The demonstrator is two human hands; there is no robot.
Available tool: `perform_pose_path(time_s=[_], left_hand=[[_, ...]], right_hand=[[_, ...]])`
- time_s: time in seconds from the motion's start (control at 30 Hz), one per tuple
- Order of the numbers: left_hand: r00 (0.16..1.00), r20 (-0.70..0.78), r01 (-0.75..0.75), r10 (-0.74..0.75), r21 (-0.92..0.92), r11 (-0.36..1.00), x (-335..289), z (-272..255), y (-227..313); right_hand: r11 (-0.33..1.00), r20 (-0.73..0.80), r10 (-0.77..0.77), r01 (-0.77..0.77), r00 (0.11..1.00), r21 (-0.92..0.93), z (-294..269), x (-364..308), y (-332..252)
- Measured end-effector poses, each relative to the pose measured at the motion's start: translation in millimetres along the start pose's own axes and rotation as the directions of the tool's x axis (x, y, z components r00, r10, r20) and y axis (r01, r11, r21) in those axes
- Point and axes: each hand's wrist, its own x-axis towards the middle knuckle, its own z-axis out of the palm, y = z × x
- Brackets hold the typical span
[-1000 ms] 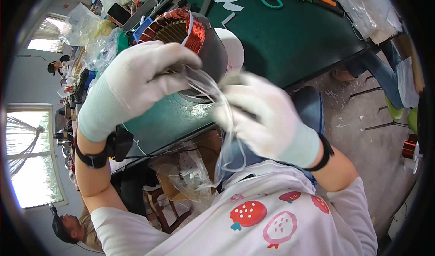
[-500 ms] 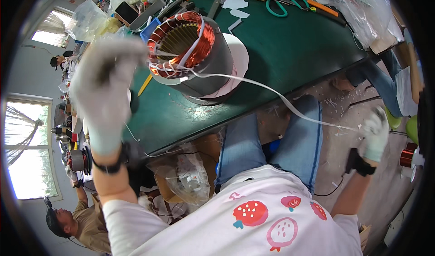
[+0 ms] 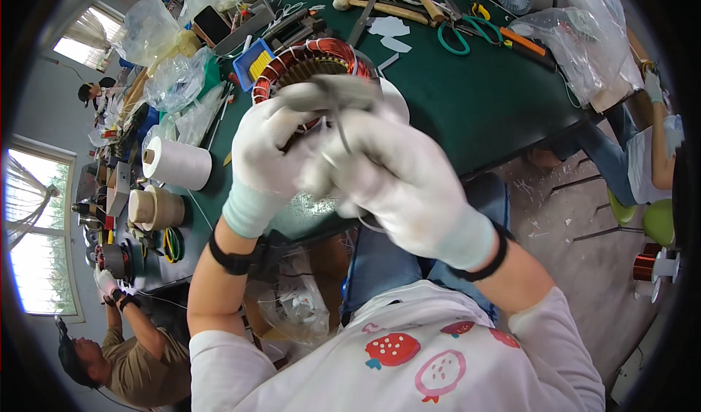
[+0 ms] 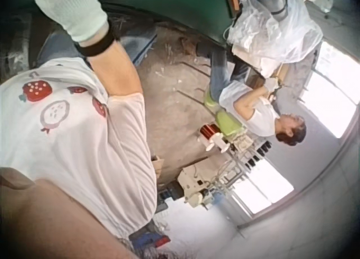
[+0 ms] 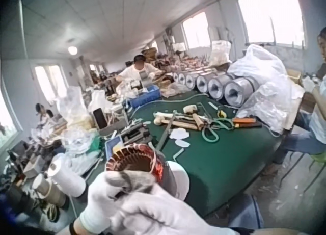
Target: Tie off and secure the copper windings of an electric motor stator using cord and tools.
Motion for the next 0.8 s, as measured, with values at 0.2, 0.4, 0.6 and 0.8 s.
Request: perform_pose_path(time_s=[0.2, 0.4, 0.6, 0.8], left_hand=[[0.976, -0.127, -0.167, 0.177, 0.091, 0.982, -5, 19, -3], [0.952, -0.15, -0.233, 0.268, 0.213, 0.949, -13, 21, -3], [0.992, -0.019, -0.123, 0.126, 0.113, 0.986, -5, 9, 1], [0.978, -0.044, 0.206, -0.204, 0.029, 0.978, 2, 22, 14]], right_hand=[[0.855, 0.024, -0.068, 0.046, 0.997, 0.517, 3, 6, 30], [0.915, 0.1, -0.284, 0.301, 0.954, -0.269, -35, 10, 57], [0.834, 0.194, -0.339, 0.389, 0.921, -0.391, -44, 26, 64], [0.75, 0.111, -0.517, 0.511, 0.849, -0.42, -35, 23, 75]])
